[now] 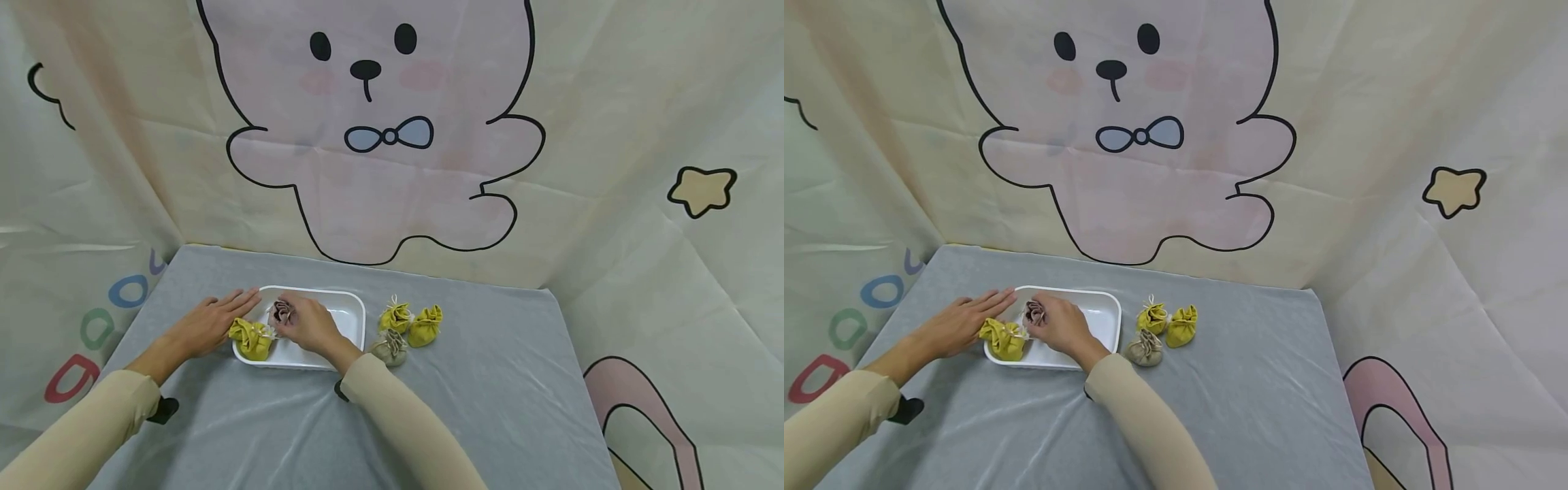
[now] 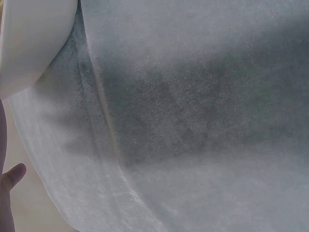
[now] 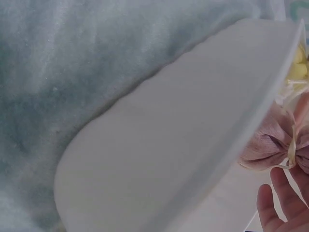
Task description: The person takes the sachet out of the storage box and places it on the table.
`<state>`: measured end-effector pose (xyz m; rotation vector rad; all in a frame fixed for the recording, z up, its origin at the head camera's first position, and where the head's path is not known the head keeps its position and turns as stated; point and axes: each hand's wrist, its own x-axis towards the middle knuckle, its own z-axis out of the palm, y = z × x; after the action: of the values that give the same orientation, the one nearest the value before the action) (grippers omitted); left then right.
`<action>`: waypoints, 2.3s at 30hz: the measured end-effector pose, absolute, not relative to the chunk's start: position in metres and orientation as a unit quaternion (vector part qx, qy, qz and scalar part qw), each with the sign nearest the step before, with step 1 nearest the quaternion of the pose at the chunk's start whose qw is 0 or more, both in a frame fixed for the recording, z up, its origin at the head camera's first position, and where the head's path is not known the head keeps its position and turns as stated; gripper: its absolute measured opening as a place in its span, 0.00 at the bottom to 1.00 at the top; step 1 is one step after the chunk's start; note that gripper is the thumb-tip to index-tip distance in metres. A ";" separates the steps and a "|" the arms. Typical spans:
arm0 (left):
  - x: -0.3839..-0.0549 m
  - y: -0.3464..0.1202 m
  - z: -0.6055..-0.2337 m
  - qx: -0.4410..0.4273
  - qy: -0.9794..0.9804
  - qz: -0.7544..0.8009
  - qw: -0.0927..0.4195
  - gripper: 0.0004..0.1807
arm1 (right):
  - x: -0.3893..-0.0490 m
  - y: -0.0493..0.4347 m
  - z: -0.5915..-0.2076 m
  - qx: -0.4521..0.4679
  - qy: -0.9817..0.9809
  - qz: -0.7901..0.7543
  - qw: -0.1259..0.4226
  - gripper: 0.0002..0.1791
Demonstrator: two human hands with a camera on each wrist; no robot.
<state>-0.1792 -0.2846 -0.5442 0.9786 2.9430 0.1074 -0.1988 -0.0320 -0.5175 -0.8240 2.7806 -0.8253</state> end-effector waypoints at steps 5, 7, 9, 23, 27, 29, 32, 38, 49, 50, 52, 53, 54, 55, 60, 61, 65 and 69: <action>-0.179 -0.285 -0.546 0.314 0.948 0.042 0.012 0.36 | -0.197 -0.032 -0.518 -0.266 0.923 -0.268 0.068 0.30; -0.179 -0.286 -0.547 0.314 0.948 0.044 0.008 0.36 | -0.197 -0.032 -0.519 -0.264 0.923 -0.269 0.069 0.28; -0.179 -0.286 -0.548 0.314 0.948 0.044 0.004 0.36 | -0.198 -0.032 -0.520 -0.263 0.923 -0.272 0.066 0.25; -0.179 -0.284 -0.544 0.312 0.949 0.043 0.024 0.35 | -0.200 -0.025 -0.521 -0.266 0.909 -0.317 0.042 0.17; -0.180 -0.285 -0.544 0.314 0.948 0.043 0.021 0.35 | -0.201 -0.023 -0.521 -0.271 0.903 -0.332 0.038 0.16; -0.180 -0.286 -0.544 0.316 0.947 0.043 0.017 0.36 | -0.201 -0.022 -0.521 -0.273 0.900 -0.339 0.037 0.15; -0.180 -0.286 -0.546 0.323 0.945 0.045 0.004 0.37 | -0.200 -0.020 -0.521 -0.270 0.896 -0.350 0.039 0.14; -0.180 -0.285 -0.547 0.315 0.948 0.052 0.004 0.37 | -0.198 -0.014 -0.518 -0.275 0.890 -0.361 0.028 0.13; -0.180 -0.284 -0.546 0.303 0.951 0.046 0.033 0.37 | -0.192 -0.002 -0.507 -0.281 0.886 -0.368 -0.008 0.12; -0.180 -0.284 -0.546 0.303 0.951 0.047 0.033 0.37 | -0.191 0.000 -0.506 -0.282 0.885 -0.370 -0.014 0.12; -0.180 -0.284 -0.546 0.302 0.951 0.050 0.032 0.37 | -0.190 0.004 -0.504 -0.283 0.883 -0.372 -0.024 0.12; -0.180 -0.284 -0.546 0.303 0.951 0.051 0.030 0.36 | -0.190 0.005 -0.504 -0.286 0.881 -0.376 -0.029 0.12; -0.179 -0.284 -0.547 0.303 0.951 0.053 0.027 0.36 | -0.189 0.007 -0.503 -0.289 0.879 -0.377 -0.035 0.12; -0.179 -0.284 -0.547 0.305 0.950 0.054 0.022 0.36 | -0.189 0.009 -0.502 -0.293 0.876 -0.381 -0.040 0.12; -0.179 -0.284 -0.547 0.310 0.949 0.060 0.008 0.35 | -0.189 0.019 -0.496 -0.314 0.862 -0.393 -0.066 0.11; -0.179 -0.284 -0.547 0.310 0.949 0.059 0.009 0.35 | -0.188 0.021 -0.494 -0.315 0.860 -0.397 -0.069 0.10; -0.179 -0.284 -0.547 0.308 0.949 0.059 0.015 0.37 | -0.186 0.030 -0.486 -0.320 0.851 -0.411 -0.074 0.10; -0.179 -0.284 -0.545 0.305 0.950 0.061 0.022 0.36 | -0.183 0.039 -0.479 -0.328 0.846 -0.417 -0.064 0.10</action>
<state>-0.1793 -0.2836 -0.5451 0.9463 2.9429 0.1904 -0.1826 0.0388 -0.4789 -1.0729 2.7697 -1.3650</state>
